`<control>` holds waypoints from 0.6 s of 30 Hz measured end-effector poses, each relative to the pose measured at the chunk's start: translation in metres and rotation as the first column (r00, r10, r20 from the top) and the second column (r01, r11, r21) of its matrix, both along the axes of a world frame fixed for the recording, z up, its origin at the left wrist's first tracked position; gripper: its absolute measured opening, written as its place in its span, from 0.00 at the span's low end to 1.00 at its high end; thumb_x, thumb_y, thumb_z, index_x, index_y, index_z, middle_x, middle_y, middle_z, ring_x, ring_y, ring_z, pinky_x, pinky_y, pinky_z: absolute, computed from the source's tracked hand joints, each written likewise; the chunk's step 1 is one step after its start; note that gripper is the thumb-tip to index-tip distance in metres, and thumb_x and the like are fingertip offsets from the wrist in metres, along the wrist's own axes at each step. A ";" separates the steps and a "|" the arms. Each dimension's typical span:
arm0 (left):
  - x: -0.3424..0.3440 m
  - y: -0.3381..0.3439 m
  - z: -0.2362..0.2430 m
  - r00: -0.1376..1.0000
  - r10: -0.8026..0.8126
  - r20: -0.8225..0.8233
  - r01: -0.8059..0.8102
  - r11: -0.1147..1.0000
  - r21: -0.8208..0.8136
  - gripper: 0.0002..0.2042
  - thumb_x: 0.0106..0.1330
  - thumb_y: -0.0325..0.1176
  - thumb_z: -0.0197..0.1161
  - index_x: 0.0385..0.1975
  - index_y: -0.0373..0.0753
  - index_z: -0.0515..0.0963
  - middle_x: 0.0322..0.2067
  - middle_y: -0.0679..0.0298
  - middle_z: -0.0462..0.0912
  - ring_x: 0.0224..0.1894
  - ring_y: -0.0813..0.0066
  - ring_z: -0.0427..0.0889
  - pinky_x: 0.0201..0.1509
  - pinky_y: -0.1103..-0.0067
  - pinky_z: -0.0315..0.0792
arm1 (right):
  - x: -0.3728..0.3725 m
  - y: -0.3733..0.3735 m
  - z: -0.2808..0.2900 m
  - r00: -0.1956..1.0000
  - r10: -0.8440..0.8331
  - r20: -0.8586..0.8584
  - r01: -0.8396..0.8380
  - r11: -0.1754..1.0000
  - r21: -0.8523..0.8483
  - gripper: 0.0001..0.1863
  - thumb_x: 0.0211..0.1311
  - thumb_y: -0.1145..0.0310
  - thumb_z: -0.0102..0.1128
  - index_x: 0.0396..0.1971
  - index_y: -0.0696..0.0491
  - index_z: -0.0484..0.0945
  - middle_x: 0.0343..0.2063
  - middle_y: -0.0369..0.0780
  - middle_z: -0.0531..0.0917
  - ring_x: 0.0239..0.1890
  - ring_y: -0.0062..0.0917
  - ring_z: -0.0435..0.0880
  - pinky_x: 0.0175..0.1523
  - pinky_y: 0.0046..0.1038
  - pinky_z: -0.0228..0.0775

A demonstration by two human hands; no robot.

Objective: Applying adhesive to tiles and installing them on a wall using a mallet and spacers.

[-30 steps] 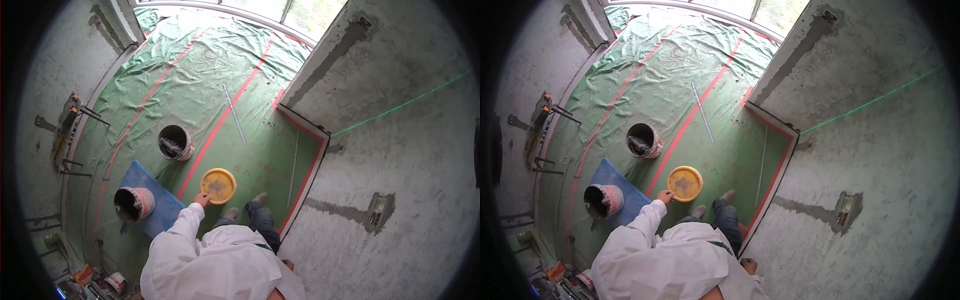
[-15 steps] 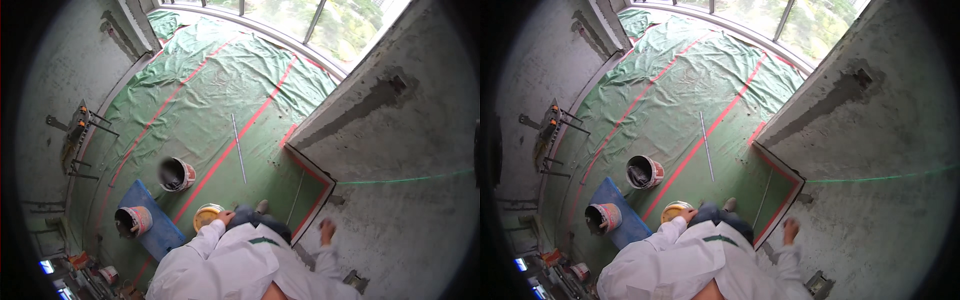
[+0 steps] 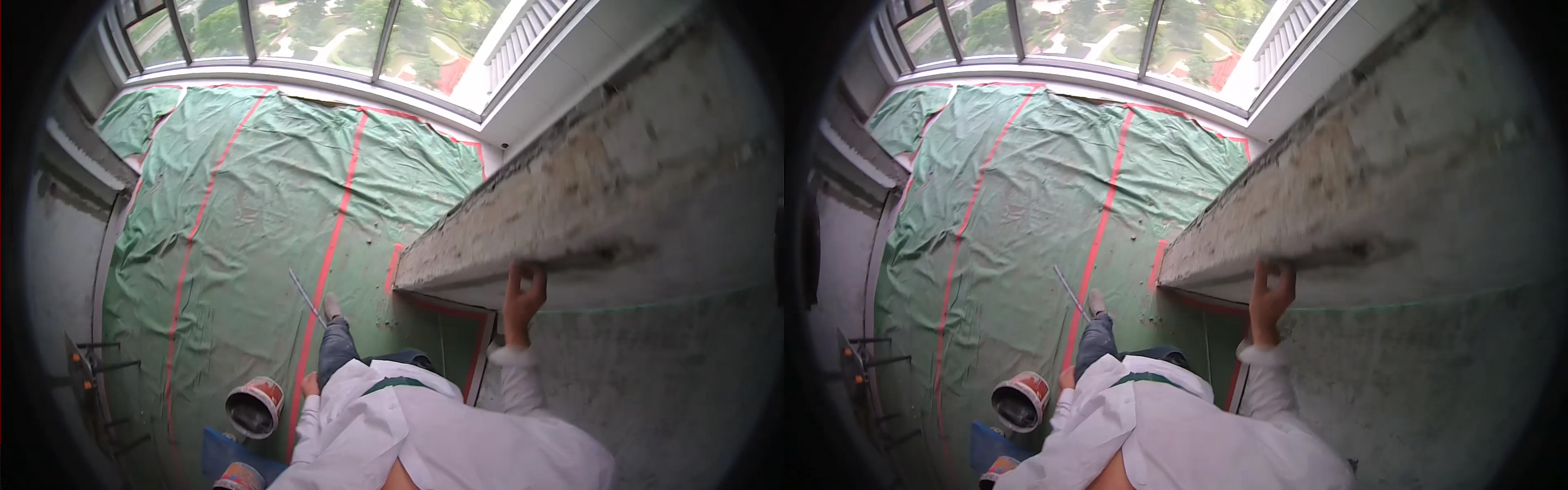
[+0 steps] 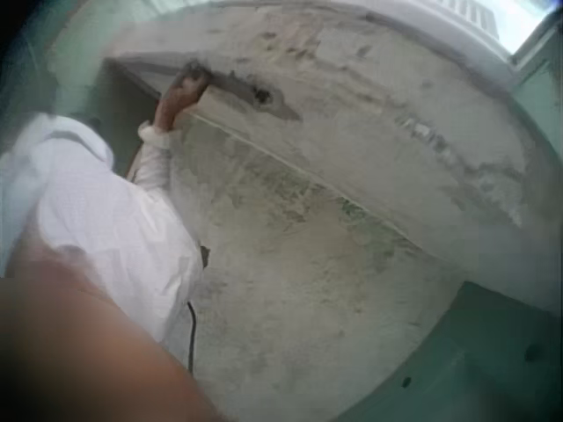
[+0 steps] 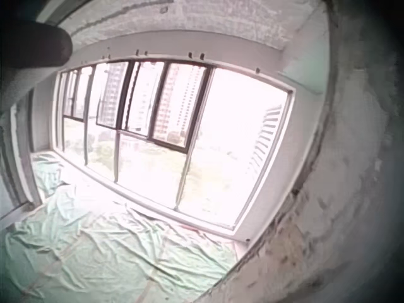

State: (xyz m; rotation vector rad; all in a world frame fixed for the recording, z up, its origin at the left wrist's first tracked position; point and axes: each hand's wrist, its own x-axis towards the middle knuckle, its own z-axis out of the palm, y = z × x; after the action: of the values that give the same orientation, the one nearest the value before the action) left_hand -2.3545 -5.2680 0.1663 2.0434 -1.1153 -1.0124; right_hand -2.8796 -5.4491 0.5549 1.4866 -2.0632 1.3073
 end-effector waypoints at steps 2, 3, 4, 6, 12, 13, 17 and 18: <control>0.030 -0.071 -0.010 1.000 0.001 0.029 -0.008 0.970 0.244 0.14 0.73 0.40 0.67 0.35 0.33 0.87 0.26 0.59 0.88 0.28 0.71 0.87 0.35 0.70 0.80 | 0.012 0.003 -0.002 0.993 -0.062 0.105 0.057 0.997 0.048 0.16 0.73 0.62 0.74 0.45 0.59 0.80 0.36 0.40 0.83 0.38 0.32 0.81 0.50 0.35 0.75; 0.030 -0.121 -0.008 0.984 0.101 -0.149 -0.056 0.958 0.282 0.16 0.73 0.42 0.67 0.35 0.32 0.87 0.25 0.59 0.88 0.29 0.71 0.87 0.36 0.69 0.79 | 0.016 -0.002 0.002 0.993 -0.091 0.073 0.085 0.993 0.079 0.18 0.73 0.60 0.75 0.47 0.59 0.79 0.37 0.41 0.82 0.40 0.32 0.80 0.52 0.35 0.74; 0.030 -0.168 -0.005 0.930 0.201 -0.308 -0.090 0.937 0.339 0.17 0.72 0.44 0.67 0.35 0.31 0.87 0.25 0.58 0.88 0.29 0.71 0.86 0.37 0.68 0.79 | 0.020 -0.001 0.002 0.989 -0.129 0.071 0.123 0.989 0.088 0.18 0.73 0.60 0.75 0.47 0.59 0.79 0.37 0.41 0.82 0.40 0.32 0.80 0.52 0.35 0.74; 0.032 -0.273 -0.004 0.974 -0.126 -0.189 0.168 0.960 0.224 0.17 0.73 0.43 0.66 0.36 0.32 0.87 0.25 0.59 0.88 0.29 0.71 0.86 0.37 0.69 0.79 | 0.027 0.000 0.000 0.964 -0.200 0.177 0.152 0.955 0.255 0.27 0.72 0.57 0.75 0.58 0.60 0.77 0.49 0.46 0.83 0.51 0.38 0.83 0.61 0.39 0.73; -0.082 -0.586 0.008 0.868 -0.165 -0.467 0.242 0.964 0.108 0.15 0.79 0.41 0.65 0.48 0.33 0.86 0.34 0.60 0.91 0.33 0.75 0.87 0.37 0.75 0.79 | 0.053 -0.037 -0.024 0.893 -0.447 0.049 0.432 0.884 0.179 0.48 0.71 0.47 0.75 0.75 0.65 0.64 0.69 0.60 0.74 0.72 0.54 0.74 0.75 0.48 0.64; -0.110 -0.622 0.011 0.840 -0.146 -0.522 0.225 0.970 0.092 0.15 0.80 0.41 0.65 0.51 0.33 0.85 0.36 0.60 0.92 0.35 0.75 0.88 0.38 0.76 0.79 | 0.055 -0.037 -0.032 0.872 -0.484 0.071 0.462 0.862 0.208 0.46 0.73 0.50 0.74 0.76 0.65 0.62 0.73 0.58 0.71 0.74 0.50 0.72 0.77 0.48 0.62; -0.228 -0.683 0.031 0.799 -0.337 -0.497 0.387 0.922 -0.003 0.15 0.81 0.39 0.64 0.55 0.34 0.85 0.38 0.61 0.91 0.37 0.74 0.89 0.40 0.78 0.79 | 0.059 -0.028 -0.059 0.801 -0.584 0.136 0.564 0.811 0.156 0.42 0.74 0.54 0.71 0.75 0.66 0.62 0.70 0.57 0.74 0.74 0.50 0.73 0.79 0.49 0.58; -0.243 -0.696 0.018 0.801 -0.498 -0.331 0.509 0.858 -0.060 0.16 0.81 0.39 0.63 0.56 0.33 0.85 0.39 0.61 0.91 0.38 0.73 0.89 0.43 0.77 0.80 | 0.060 -0.037 -0.056 0.796 -0.585 0.156 0.567 0.811 0.143 0.42 0.74 0.54 0.71 0.75 0.66 0.62 0.70 0.57 0.74 0.74 0.50 0.73 0.79 0.49 0.58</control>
State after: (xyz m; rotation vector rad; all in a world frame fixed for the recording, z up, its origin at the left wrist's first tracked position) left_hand -2.5973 -5.9644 0.1841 1.5274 -1.4934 -1.5813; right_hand -2.8200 -5.4861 0.4989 0.6571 -2.4504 1.1418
